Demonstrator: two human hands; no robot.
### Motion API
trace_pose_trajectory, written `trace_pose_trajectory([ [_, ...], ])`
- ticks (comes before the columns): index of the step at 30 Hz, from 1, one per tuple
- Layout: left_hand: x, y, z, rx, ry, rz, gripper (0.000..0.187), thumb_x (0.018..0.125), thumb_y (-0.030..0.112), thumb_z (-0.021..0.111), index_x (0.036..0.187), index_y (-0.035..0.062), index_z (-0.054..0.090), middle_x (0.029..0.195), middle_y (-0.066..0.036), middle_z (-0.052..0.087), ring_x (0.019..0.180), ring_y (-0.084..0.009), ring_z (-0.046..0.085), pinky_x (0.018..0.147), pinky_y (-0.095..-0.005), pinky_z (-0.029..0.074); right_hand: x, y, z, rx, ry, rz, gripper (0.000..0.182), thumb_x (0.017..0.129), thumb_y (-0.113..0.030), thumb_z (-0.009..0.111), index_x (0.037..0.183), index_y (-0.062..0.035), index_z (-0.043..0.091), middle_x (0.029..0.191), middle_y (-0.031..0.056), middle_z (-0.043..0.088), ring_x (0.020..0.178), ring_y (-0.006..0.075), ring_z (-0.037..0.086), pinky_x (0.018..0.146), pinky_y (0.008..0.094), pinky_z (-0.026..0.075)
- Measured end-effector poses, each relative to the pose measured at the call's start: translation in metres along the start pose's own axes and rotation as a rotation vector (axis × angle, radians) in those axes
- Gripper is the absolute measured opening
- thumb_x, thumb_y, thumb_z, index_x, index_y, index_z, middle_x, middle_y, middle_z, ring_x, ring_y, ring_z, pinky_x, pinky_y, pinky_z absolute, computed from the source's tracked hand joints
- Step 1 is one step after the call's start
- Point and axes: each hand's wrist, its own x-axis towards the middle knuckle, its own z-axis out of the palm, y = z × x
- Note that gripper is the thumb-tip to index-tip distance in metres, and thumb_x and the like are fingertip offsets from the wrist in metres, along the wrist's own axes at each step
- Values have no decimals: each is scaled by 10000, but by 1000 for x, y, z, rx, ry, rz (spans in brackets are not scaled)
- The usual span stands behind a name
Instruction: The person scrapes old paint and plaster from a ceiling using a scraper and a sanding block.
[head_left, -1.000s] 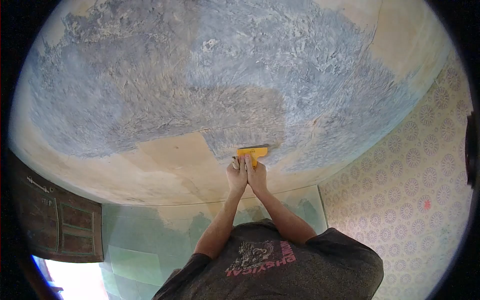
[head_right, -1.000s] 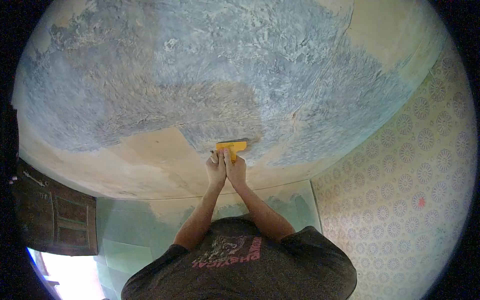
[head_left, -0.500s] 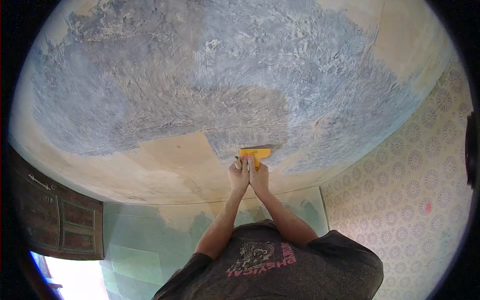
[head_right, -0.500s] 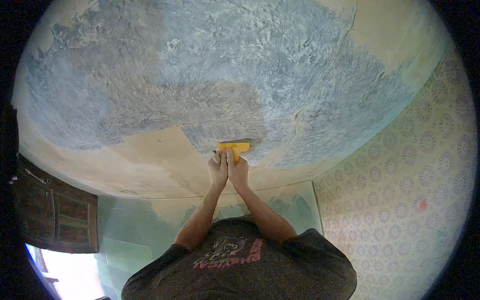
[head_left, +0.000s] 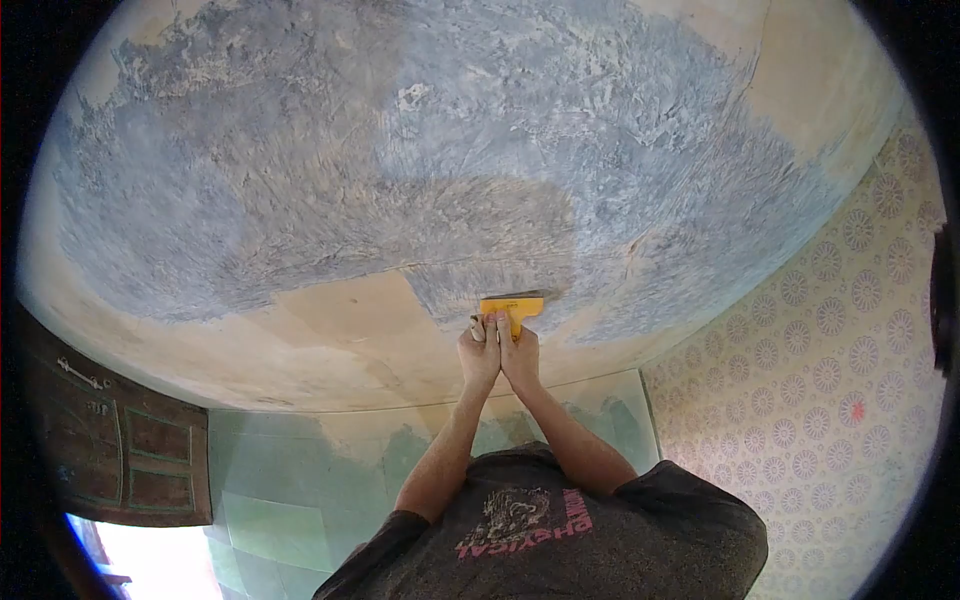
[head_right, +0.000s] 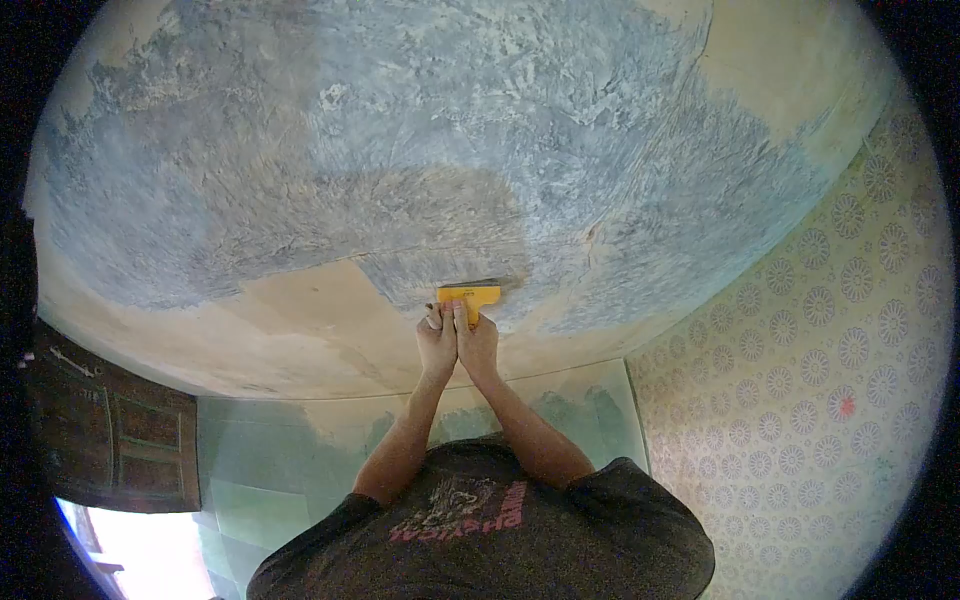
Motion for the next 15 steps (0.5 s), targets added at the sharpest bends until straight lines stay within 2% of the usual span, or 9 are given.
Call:
trace_pose_trajectory([
  [3,-3,-10,1,-10,-19,-25,325,966,229,572,818,-56,621,652,-216,613,569,-233,574,543,-399,441,-4,5,-1,-57,-31,17,496,966,-418,570,872,60,665,711,216,663,661,276,667,591,383,489],
  [6,4,5,2,33,-5,24,322,965,219,575,803,-55,618,651,-212,613,570,-233,567,550,-386,444,2,-8,1,76,51,-66,499,966,-416,568,862,62,667,709,219,664,665,290,674,596,383,495],
  [9,1,-7,1,-24,-18,63,314,968,212,571,806,-53,615,651,-205,614,570,-217,560,550,-379,444,-1,4,0,-59,-10,19,504,967,-423,562,867,59,672,717,225,666,672,310,677,601,389,499],
  [11,-1,-7,0,31,-52,-55,301,974,214,564,824,-42,618,669,-187,625,597,-189,565,562,-373,447,-3,10,3,23,39,-35,516,966,-436,555,877,58,674,726,232,666,689,333,681,606,396,502],
  [15,2,5,2,-46,-10,18,317,976,230,565,830,-47,616,678,-176,630,608,-171,563,558,-373,446,2,-3,-2,-45,15,-40,518,963,-440,559,877,57,674,730,221,674,693,329,684,607,394,501],
])
